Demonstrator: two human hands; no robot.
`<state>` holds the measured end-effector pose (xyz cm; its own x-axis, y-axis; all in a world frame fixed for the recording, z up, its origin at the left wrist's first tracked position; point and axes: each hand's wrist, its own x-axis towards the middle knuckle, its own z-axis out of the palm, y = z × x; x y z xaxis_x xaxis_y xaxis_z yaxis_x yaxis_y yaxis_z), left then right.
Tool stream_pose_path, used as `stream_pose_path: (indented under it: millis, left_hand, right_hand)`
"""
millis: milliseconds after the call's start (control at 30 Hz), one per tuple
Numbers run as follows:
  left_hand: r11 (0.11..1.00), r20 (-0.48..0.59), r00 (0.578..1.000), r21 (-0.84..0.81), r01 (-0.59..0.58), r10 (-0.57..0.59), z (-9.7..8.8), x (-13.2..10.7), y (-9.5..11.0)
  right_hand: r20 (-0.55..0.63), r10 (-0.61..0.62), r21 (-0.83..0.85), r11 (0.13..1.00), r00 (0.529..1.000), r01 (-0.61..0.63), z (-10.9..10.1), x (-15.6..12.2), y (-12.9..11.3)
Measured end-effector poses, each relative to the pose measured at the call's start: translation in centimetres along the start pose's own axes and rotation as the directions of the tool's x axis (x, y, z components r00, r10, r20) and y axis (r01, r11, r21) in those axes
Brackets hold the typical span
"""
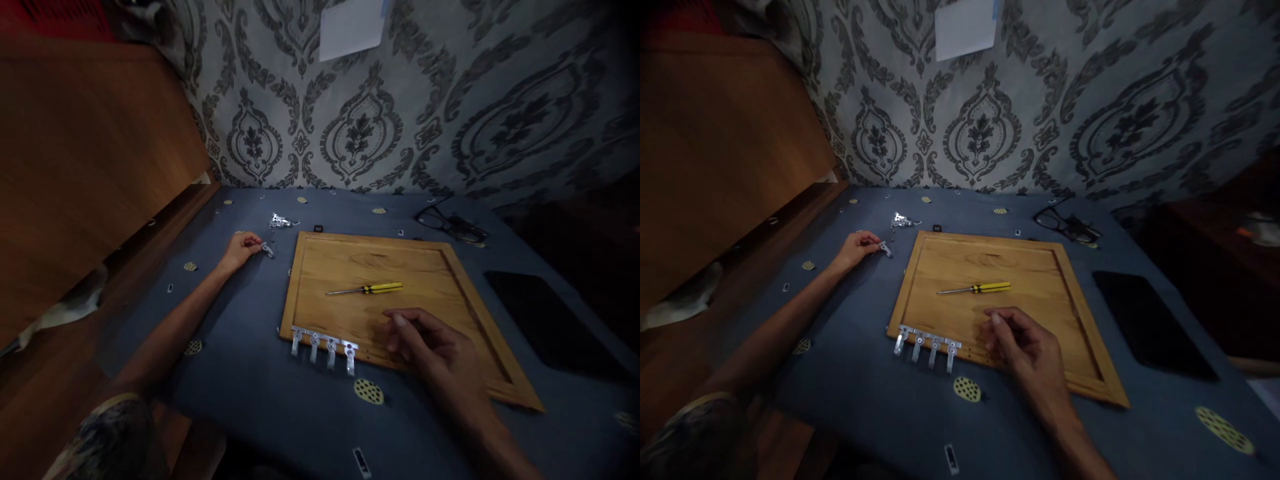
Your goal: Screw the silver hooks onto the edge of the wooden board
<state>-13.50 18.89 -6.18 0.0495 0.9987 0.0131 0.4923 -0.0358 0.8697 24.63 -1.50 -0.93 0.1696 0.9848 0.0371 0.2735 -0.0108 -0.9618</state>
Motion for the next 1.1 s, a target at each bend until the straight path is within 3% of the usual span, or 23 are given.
stream_pose_path:
  millis: [100,200,333,467,733,900,1100]
  left_hand:
    - [0.999,-0.007,1.000,-0.033,0.026,-0.026,-0.1,-0.8,0.3]
    - [0.996,-0.012,0.998,-0.074,0.059,-0.060,-0.1,-2.1,0.6]
    - [0.983,0.005,0.995,-0.156,0.102,-0.103,0.3,-4.4,1.1]
    - [0.953,0.024,0.993,-0.277,0.121,-0.119,1.2,-6.9,1.4]
    - [0.867,0.037,0.992,-0.482,0.126,-0.124,2.6,-10.6,2.0]
    - [0.812,0.045,0.993,-0.572,0.114,-0.107,2.6,-11.0,2.4]
    - [0.835,0.089,0.995,-0.543,0.094,-0.054,2.1,-10.8,2.3]
  right_hand:
    - [0.010,-0.030,-0.036,0.999,1.000,0.030,0.4,-0.2,0.3]
    - [0.047,-0.140,-0.092,0.985,0.989,0.144,1.6,-0.3,-0.1]
    - [0.266,-0.330,-0.212,0.896,0.906,0.389,4.1,0.7,-2.2]
    - [0.402,-0.330,-0.274,0.847,0.854,0.456,7.8,3.0,-3.9]
    - [0.500,-0.225,-0.494,0.719,0.837,0.488,14.7,5.4,-5.2]
    - [0.529,-0.215,-0.523,0.679,0.821,0.514,16.0,6.6,-4.7]
    - [0.622,-0.280,-0.465,0.619,0.731,0.633,15.7,7.7,-4.3]
